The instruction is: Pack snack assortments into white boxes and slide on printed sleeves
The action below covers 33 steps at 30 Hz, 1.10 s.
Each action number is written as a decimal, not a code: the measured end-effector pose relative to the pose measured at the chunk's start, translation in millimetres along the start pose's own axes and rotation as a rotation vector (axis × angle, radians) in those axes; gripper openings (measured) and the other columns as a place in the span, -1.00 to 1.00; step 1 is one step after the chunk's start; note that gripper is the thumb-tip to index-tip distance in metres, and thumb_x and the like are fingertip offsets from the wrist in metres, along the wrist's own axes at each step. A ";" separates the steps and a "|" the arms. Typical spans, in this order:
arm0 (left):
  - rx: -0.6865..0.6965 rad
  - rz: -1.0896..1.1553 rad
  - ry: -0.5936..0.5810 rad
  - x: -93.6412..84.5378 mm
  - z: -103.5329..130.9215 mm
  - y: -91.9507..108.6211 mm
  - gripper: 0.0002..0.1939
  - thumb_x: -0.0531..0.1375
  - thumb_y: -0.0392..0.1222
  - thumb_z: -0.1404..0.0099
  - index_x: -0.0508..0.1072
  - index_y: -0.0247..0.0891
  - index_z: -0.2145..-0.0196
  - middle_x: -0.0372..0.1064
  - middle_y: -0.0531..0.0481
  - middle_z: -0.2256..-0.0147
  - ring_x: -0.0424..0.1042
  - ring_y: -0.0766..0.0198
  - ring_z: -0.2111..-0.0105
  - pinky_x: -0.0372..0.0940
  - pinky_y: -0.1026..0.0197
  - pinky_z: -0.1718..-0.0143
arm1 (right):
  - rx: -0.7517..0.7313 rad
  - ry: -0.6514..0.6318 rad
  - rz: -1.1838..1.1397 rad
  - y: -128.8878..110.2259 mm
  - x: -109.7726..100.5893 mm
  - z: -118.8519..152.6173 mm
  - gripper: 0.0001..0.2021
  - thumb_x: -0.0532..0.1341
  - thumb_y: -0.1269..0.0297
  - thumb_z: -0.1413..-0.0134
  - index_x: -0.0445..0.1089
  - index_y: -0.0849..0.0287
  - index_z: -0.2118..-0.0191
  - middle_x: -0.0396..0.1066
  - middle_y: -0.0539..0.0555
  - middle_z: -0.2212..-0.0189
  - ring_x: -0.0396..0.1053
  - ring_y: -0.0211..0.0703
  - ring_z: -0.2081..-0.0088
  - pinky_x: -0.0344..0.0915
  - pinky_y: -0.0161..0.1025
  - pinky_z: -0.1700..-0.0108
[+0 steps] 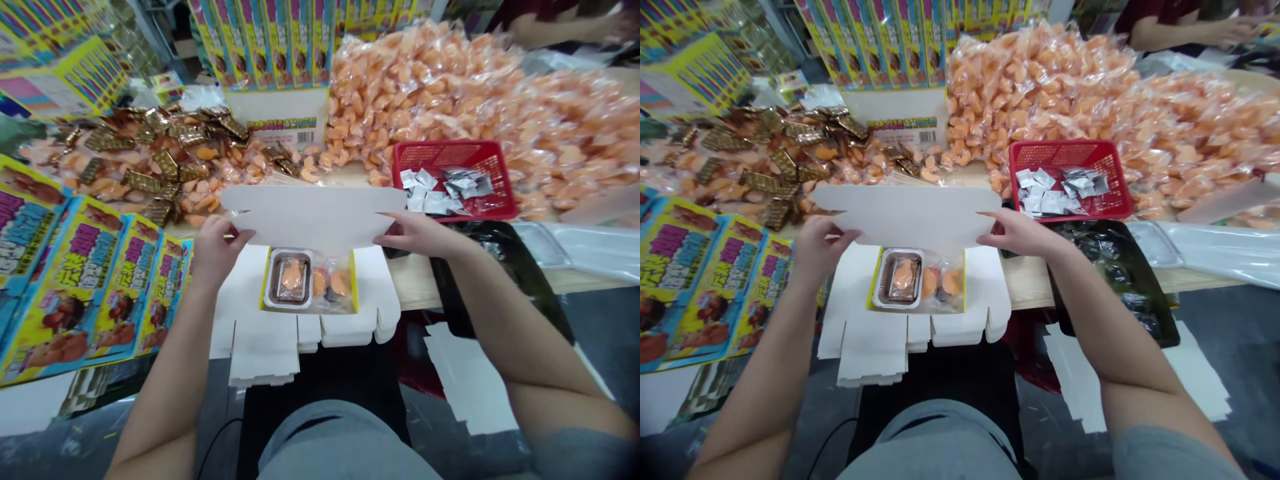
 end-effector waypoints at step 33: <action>0.314 -0.034 -0.344 10.8 64.4 14.0 -0.69 0.03 -0.24 -0.28 0.33 -0.24 0.03 0.33 -0.15 0.04 0.33 0.10 -0.01 0.24 0.00 -0.10 | -0.240 0.351 0.087 -33.4 117.1 65.5 -0.54 0.05 0.27 -0.21 0.18 0.22 -0.21 0.40 0.27 0.10 0.35 0.14 0.11 0.33 0.09 0.07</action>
Point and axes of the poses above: each hand's wrist, its own z-axis away from the middle knuckle, its own x-axis out of the palm, y = z × x, the point moved 2 cm from there along -z, towards the middle knuckle
